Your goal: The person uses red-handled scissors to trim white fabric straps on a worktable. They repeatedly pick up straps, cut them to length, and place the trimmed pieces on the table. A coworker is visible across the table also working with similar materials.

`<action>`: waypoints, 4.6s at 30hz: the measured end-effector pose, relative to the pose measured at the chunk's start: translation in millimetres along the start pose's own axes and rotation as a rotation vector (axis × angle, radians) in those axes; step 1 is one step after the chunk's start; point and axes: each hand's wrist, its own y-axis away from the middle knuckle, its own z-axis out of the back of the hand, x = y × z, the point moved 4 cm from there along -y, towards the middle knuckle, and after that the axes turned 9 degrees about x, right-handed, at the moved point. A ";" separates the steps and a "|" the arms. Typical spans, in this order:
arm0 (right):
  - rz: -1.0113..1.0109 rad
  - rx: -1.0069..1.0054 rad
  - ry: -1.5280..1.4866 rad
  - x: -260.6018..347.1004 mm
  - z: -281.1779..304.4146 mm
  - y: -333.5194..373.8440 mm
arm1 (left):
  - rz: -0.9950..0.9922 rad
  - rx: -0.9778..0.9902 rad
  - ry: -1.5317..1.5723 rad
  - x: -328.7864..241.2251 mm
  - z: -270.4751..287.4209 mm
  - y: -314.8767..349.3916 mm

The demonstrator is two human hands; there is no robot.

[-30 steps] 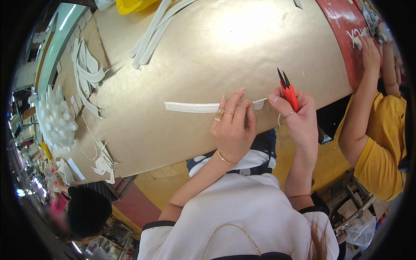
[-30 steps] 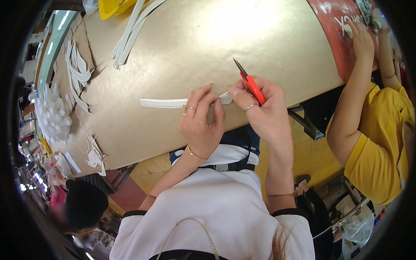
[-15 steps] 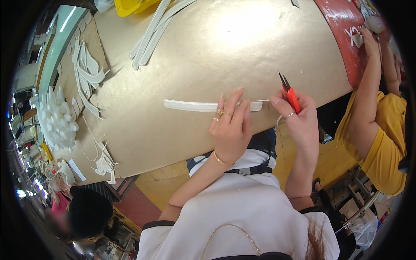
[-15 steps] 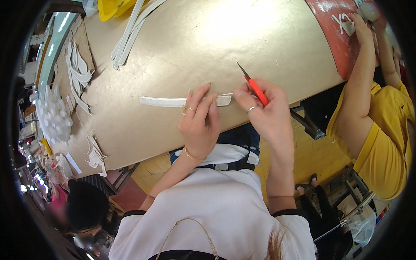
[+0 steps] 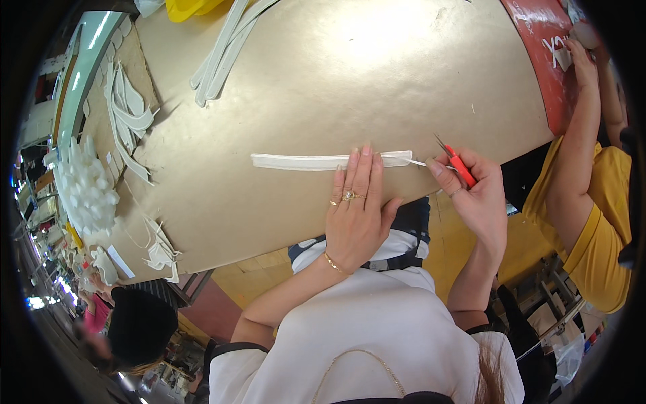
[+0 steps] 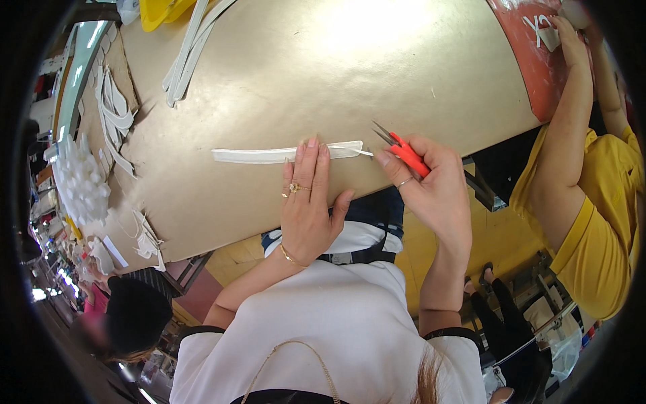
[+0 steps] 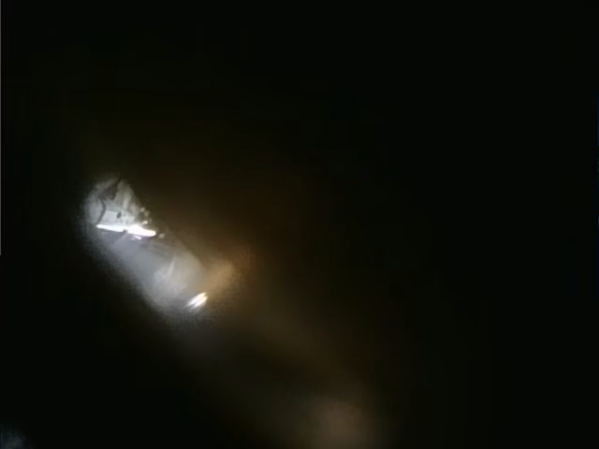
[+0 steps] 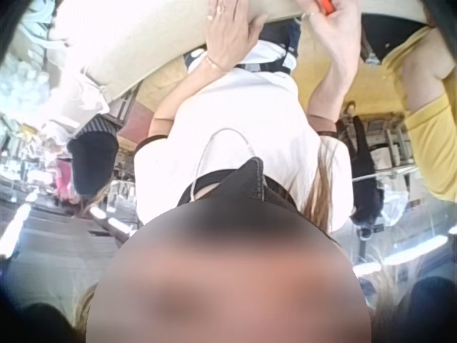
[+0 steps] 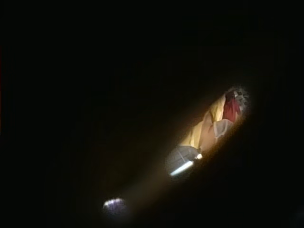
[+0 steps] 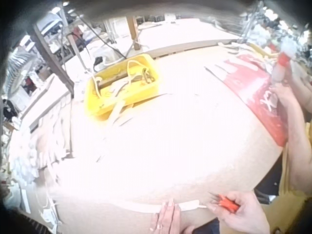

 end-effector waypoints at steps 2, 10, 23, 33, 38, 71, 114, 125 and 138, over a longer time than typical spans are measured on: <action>-0.037 -0.013 0.164 4.0 3.7 0.7 | -0.002 0.000 -0.027 -0.6 -0.7 0.2; -0.069 0.018 0.331 26.4 5.9 -6.1 | 0.001 0.016 -0.116 -0.5 -1.0 0.7; -0.025 0.149 0.230 16.3 10.6 -10.1 | 0.007 0.034 -0.173 -0.8 -3.2 1.4; 0.244 0.115 0.278 29.8 15.4 -21.7 | 0.011 0.039 -0.213 -3.1 -1.9 0.3; 0.156 0.100 0.300 17.1 14.5 -22.3 | 0.031 0.046 -0.209 -5.7 1.0 -1.2; 0.334 -0.073 0.453 15.9 7.0 -19.9 | -0.007 0.066 -0.585 -21.6 15.4 -17.5; 0.597 -0.326 0.788 -0.7 -55.1 28.3 | -0.477 0.450 -0.188 22.9 42.5 -64.8; 0.424 -0.207 0.879 10.7 -56.6 36.5 | -0.479 0.444 -0.135 17.9 52.5 -83.5; 0.181 -0.255 0.316 -0.2 -36.9 60.3 | -0.448 0.412 0.070 4.9 48.9 -87.5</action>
